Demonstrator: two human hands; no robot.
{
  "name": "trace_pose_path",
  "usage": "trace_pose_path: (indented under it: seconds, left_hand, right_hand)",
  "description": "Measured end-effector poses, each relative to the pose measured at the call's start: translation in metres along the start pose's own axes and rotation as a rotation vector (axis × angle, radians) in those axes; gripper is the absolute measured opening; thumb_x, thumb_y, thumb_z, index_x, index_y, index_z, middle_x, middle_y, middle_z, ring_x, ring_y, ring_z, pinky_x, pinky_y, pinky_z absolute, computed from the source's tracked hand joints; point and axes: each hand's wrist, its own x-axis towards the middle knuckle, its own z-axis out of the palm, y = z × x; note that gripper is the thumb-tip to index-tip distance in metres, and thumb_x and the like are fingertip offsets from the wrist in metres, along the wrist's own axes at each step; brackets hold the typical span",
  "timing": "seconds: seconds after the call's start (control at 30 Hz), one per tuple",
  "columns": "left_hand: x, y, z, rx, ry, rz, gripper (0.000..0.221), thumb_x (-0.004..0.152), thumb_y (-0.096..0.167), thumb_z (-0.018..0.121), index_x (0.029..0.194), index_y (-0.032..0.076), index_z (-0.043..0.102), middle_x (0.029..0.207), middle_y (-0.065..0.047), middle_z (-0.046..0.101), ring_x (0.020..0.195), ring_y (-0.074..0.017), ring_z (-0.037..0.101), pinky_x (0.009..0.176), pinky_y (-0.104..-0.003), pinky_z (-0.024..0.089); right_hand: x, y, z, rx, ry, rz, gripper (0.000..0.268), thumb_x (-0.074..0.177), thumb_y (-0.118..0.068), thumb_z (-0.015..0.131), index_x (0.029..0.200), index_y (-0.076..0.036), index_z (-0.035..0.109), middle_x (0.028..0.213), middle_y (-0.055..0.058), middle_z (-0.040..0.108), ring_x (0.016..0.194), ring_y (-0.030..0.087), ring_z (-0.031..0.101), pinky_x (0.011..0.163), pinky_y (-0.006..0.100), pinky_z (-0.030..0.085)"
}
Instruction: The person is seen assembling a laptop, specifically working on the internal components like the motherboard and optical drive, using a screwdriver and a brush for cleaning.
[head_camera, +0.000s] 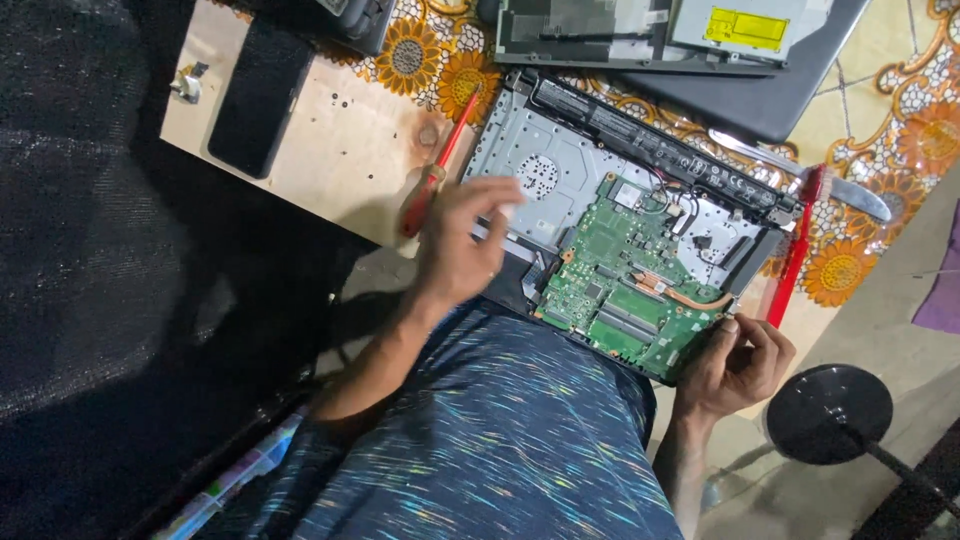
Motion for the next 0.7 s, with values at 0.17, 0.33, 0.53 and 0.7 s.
trace_pose_path:
  seconds: [0.17,0.33,0.53,0.7]
  left_hand:
    - [0.023,-0.006,-0.020,-0.099,0.126,-0.039,0.020,0.081,-0.011,0.058,0.096,0.000,0.066,0.093,-0.005,0.066,0.069,-0.0113,0.053,0.063,-0.022,0.045]
    - [0.080,0.016,-0.002,0.011,0.026,0.127,0.024,0.080,-0.005,0.064,0.102,0.004,0.063,0.102,-0.004,0.065,0.089,-0.0178,0.063,0.078,-0.028,0.050]
    - [0.198,-0.022,0.080,0.351,-0.124,0.419,0.066,0.068,0.018,0.083,0.126,0.010,0.052,0.119,-0.008,0.064,0.106,-0.0262,0.063,0.095,-0.038,0.051]
    - [0.290,-0.064,0.128,0.507,-0.417,0.400,0.083,0.053,0.043,0.096,0.115,0.002,0.057,0.094,-0.015,0.073,0.069,-0.0313,0.069,0.063,-0.041,0.057]
  right_hand:
    - [0.001,-0.001,0.000,-0.029,-0.007,0.004,0.001,0.099,0.007,0.062,0.100,0.006,0.062,0.105,0.015,0.051,0.073,0.016,0.041,0.058,0.026,0.033]
    - [0.004,-0.005,0.001,-0.039,-0.001,-0.002,0.003,0.097,0.007,0.062,0.100,0.007,0.062,0.104,0.016,0.053,0.071,0.016,0.041,0.058,0.026,0.034]
    - [0.003,-0.012,0.000,0.015,0.010,0.058,0.004,0.098,0.004,0.061,0.101,0.006,0.062,0.104,0.014,0.052,0.075,0.016,0.044,0.061,0.026,0.037]
    - [0.005,-0.016,-0.002,0.012,0.021,0.064,0.007,0.096,0.004,0.061,0.103,0.006,0.062,0.105,0.015,0.053,0.081,0.020,0.049,0.066,0.028,0.042]
